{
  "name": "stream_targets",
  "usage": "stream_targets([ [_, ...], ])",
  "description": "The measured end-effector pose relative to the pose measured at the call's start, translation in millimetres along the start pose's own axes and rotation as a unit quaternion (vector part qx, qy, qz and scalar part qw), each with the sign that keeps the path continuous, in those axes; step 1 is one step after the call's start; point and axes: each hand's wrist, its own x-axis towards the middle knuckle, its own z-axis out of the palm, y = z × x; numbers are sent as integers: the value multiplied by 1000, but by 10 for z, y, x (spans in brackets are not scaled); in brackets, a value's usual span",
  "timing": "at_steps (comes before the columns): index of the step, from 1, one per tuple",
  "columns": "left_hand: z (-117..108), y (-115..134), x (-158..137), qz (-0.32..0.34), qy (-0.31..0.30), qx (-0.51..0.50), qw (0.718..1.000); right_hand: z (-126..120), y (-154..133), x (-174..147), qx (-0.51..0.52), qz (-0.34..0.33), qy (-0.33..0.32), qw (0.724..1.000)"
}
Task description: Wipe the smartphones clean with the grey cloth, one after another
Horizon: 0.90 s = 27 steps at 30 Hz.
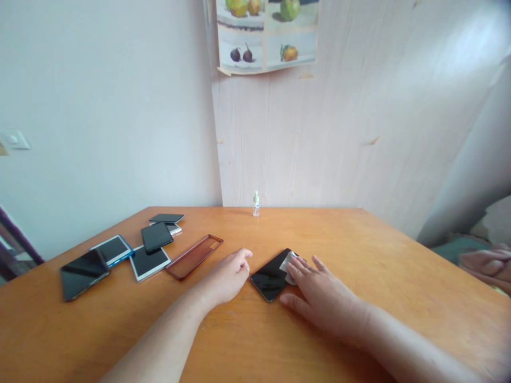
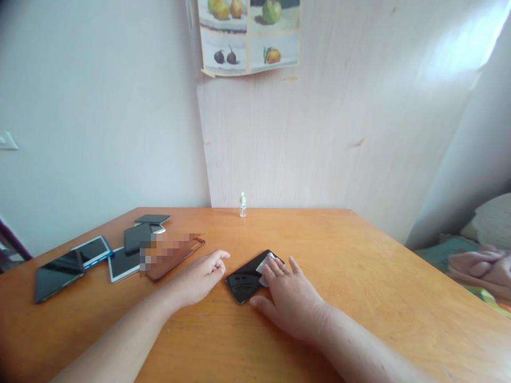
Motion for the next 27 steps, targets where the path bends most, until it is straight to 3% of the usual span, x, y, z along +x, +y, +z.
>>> stream_targets([
  [4,8,-1,7,-11,9,2,1000,-78,-302,-164,78,-162,-63,982],
  [6,8,3,4,-11,11,4,1000,-78,-354,-183,98,-192,-72,974],
  [8,4,10,-1,-10,11,6,1000,-39,-290,-134,87,-157,-54,982],
  [12,-7,18,-6,-10,5,7,1000,85,43,56,19,13,11,1000],
  [14,-7,10,-3,-8,2,10,1000,118,163,114,0,65,27,998],
  [16,-1,-5,2,-3,3,13,1000,113,172,114,5,50,21,999],
  [22,39,-67,18,11,13,20,1000,16,-181,-31,90,-175,-66,978],
  [24,47,-77,22,14,14,23,1000,30,-188,-1,95,-178,-68,977],
  [27,49,-76,26,19,9,23,1000,114,7,146,66,-74,-27,995],
])
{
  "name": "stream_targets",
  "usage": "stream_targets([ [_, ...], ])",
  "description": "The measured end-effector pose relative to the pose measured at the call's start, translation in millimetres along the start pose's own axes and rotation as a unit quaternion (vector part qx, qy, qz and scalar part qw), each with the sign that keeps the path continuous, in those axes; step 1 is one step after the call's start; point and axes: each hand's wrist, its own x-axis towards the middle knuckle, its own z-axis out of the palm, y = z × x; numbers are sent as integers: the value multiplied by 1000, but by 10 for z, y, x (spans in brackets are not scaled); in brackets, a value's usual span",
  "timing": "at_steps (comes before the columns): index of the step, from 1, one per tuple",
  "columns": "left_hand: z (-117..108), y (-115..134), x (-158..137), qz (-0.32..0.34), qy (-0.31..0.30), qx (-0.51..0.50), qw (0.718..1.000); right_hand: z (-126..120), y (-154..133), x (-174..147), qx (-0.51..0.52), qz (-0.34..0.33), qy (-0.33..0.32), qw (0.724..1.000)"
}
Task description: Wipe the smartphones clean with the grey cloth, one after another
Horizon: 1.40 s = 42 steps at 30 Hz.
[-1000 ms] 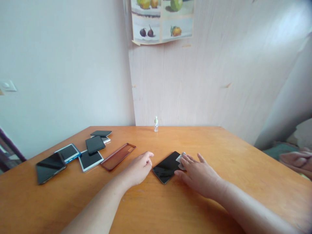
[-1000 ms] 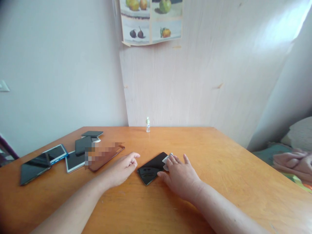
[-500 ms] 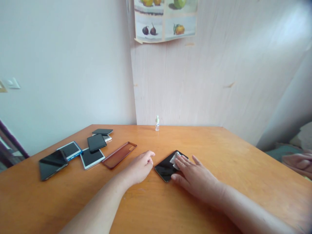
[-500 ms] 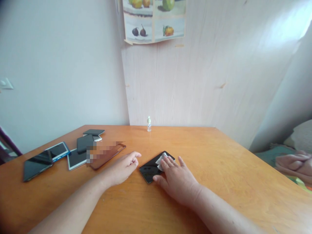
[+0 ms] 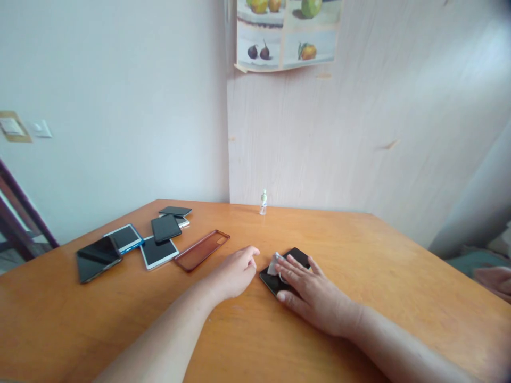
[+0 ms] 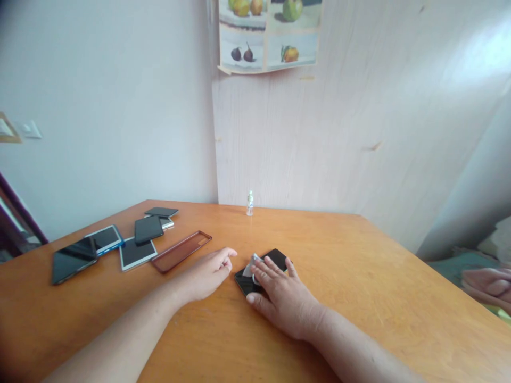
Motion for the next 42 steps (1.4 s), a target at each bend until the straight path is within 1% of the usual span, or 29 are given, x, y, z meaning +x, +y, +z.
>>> stream_targets([
  [3,-3,15,-1,-4,-4,3,1000,48,280,114,-37,145,55,987],
  [4,-3,21,-2,-5,-5,3,1000,54,330,132,-45,172,64,982],
  [5,-2,27,-3,-5,-5,2,1000,54,345,138,-48,180,67,980],
  [6,0,32,-4,-6,-4,0,1000,48,323,132,-49,167,65,983],
  [7,3,37,-6,-8,-2,-4,1000,37,268,117,-46,136,58,988],
  [9,8,45,-8,-14,4,-11,1000,9,96,73,-30,42,28,998],
  [11,10,53,-11,-17,7,-16,1000,-10,-72,40,-12,-44,-6,999],
  [12,9,57,-14,-16,6,-17,1000,-14,-123,37,-7,-67,-16,998],
  [13,6,62,-17,-14,4,-16,1000,-11,-141,47,-7,-72,-18,997],
  [14,3,67,-21,-13,2,-16,1000,-4,-122,67,-13,-58,-12,998],
  [15,-2,72,-25,-13,0,-15,1000,6,-70,95,-22,-28,0,999],
  [17,-10,83,-33,-14,-2,-13,1000,34,104,158,-42,64,31,997],
  [19,-16,89,-39,-15,-3,-10,1000,57,288,197,-56,151,54,986],
  [20,-16,90,-39,-14,-3,-9,1000,64,350,201,-60,178,60,980],
  [21,-14,88,-39,-12,-2,-9,1000,65,379,192,-63,188,63,978],
  [22,-11,85,-37,-10,0,-11,1000,62,369,173,-64,180,63,980],
  [23,-6,80,-35,-8,2,-13,1000,55,322,145,-64,154,58,984],
  [26,10,61,-26,-9,5,-20,1000,18,33,36,-40,14,18,999],
  [28,20,50,-22,-11,6,-19,1000,-1,-157,-21,-18,-74,-18,997],
  [30,24,44,-21,-11,8,-15,1000,-5,-236,-35,-6,-111,-35,993],
  [31,25,43,-22,-9,8,-13,1000,0,-220,-24,-6,-105,-33,994],
  [32,24,44,-24,-8,7,-13,1000,9,-169,-2,-9,-84,-23,996],
  [34,19,49,-28,-8,6,-14,1000,30,4,55,-26,-7,8,1000],
  [36,14,55,-33,-8,4,-12,1000,46,189,102,-48,82,38,995],
  [37,14,56,-34,-7,3,-11,1000,48,252,113,-55,113,47,991],
  [38,15,56,-34,-7,3,-11,1000,46,284,115,-58,128,51,989],
  [39,18,55,-34,-7,5,-12,1000,39,278,106,-57,123,48,990],
  [40,23,51,-33,-7,8,-15,1000,28,237,90,-51,101,40,993],
  [42,33,42,-30,-10,15,-20,1000,3,77,50,-32,19,11,999],
])
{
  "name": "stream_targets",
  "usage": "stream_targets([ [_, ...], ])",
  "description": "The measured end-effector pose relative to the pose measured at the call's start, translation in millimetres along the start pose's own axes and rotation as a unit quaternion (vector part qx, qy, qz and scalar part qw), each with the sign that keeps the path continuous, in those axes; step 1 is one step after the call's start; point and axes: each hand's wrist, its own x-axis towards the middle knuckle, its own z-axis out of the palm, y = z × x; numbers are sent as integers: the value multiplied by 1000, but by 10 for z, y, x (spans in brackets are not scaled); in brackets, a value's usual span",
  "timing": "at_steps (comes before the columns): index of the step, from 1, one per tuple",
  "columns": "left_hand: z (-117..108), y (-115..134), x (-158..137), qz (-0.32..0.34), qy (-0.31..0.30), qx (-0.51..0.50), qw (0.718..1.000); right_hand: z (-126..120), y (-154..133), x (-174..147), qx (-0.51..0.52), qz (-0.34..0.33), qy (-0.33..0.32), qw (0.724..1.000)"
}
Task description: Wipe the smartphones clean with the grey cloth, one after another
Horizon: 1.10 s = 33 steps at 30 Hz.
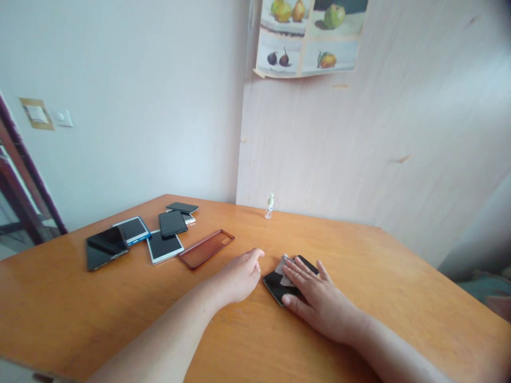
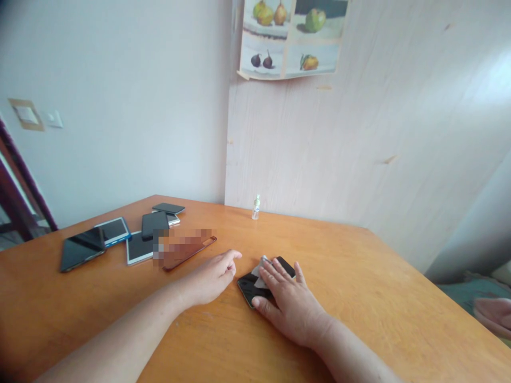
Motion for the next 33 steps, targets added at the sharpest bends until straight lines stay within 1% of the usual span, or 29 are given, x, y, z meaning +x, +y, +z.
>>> stream_targets([
  [2,6,-6,2,-5,2,1,1000,-31,-176,-32,22,-81,-28,996],
  [3,6,-6,1,-7,2,3,1000,-38,-237,-32,29,-105,-36,993],
  [4,3,-2,-1,-8,0,4,1000,-39,-265,-21,32,-111,-37,993],
  [5,-2,4,-3,-8,-1,5,1000,-34,-256,2,30,-98,-31,994],
  [6,-10,14,-7,-6,-4,5,1000,-22,-209,33,24,-67,-19,997],
  [8,-29,38,-16,-4,-6,3,1000,14,-32,103,8,28,11,1000],
  [10,-50,64,-26,-7,-8,1,1000,52,172,149,-9,119,34,992],
  [11,-60,76,-30,-12,-9,0,1000,66,248,155,-15,148,41,988],
  [12,-68,84,-34,-15,-11,0,1000,74,292,147,-20,162,46,986],
  [13,-76,91,-36,-18,-14,0,1000,76,298,126,-23,160,48,986],
  [15,-88,95,-35,-18,-19,6,1000,57,198,48,-18,111,38,993],
  [17,-95,91,-31,-16,-21,14,1000,15,0,-59,2,29,9,1000],
  [20,-96,83,-25,-19,-19,18,999,-54,-274,-210,40,-80,-33,995],
  [22,-92,79,-24,-21,-16,13,1000,-85,-329,-265,50,-108,-46,992],
  [23,-89,78,-23,-19,-14,11,1000,-94,-308,-273,48,-102,-46,993],
  [24,-87,76,-22,-16,-15,10,1000,-99,-260,-271,39,-81,-40,995],
  [26,-86,72,-18,-7,-24,14,1000,-101,-116,-241,7,-12,-12,1000],
  [28,-88,69,-14,3,-35,20,999,-101,24,-201,-34,61,20,997],
  [29,-89,68,-12,8,-38,23,999,-103,68,-185,-53,86,31,994],
  [31,-90,65,-10,16,-41,27,999,-111,76,-172,-77,105,41,991],
  [33,-85,58,-12,20,-40,31,999,-123,-22,-189,-83,84,41,992],
])
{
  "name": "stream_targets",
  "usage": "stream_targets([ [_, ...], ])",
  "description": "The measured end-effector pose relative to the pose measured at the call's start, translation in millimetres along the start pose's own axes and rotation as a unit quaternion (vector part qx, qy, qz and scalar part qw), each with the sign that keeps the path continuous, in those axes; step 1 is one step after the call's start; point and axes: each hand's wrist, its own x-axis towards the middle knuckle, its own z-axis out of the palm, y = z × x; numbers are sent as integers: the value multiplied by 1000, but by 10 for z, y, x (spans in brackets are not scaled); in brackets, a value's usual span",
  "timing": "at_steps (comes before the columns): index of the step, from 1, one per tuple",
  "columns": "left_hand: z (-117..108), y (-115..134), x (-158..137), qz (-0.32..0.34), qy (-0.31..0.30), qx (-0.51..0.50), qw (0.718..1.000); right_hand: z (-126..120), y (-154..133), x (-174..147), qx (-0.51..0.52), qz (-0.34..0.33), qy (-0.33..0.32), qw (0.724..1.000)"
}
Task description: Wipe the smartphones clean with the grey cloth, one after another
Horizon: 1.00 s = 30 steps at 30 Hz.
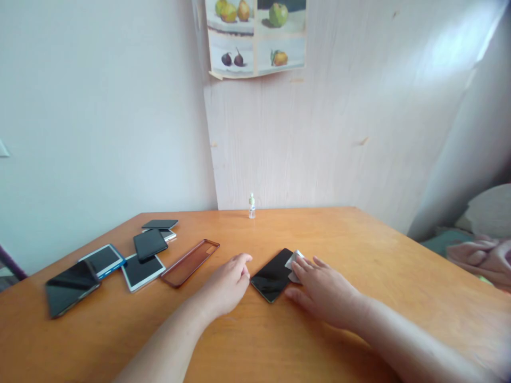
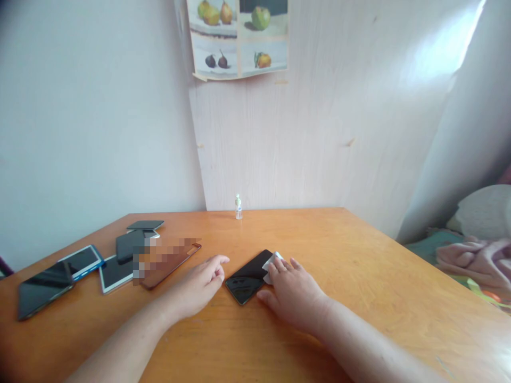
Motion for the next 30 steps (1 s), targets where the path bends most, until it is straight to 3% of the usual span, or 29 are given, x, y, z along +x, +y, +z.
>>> stream_targets([
  [6,73,-23,-26,39,7,5,999,-90,-339,-161,51,-187,-1,981],
  [8,101,-4,-43,52,15,2,999,-82,-312,-146,72,-208,4,975],
  [10,119,33,-64,66,14,-2,998,-55,-206,-88,87,-180,10,980],
  [14,127,119,-99,84,0,4,996,19,96,82,104,-62,21,992],
  [18,137,170,-118,74,-4,27,997,90,352,236,135,54,57,988],
  [30,199,162,-93,65,15,82,994,383,755,519,230,191,145,943],
])
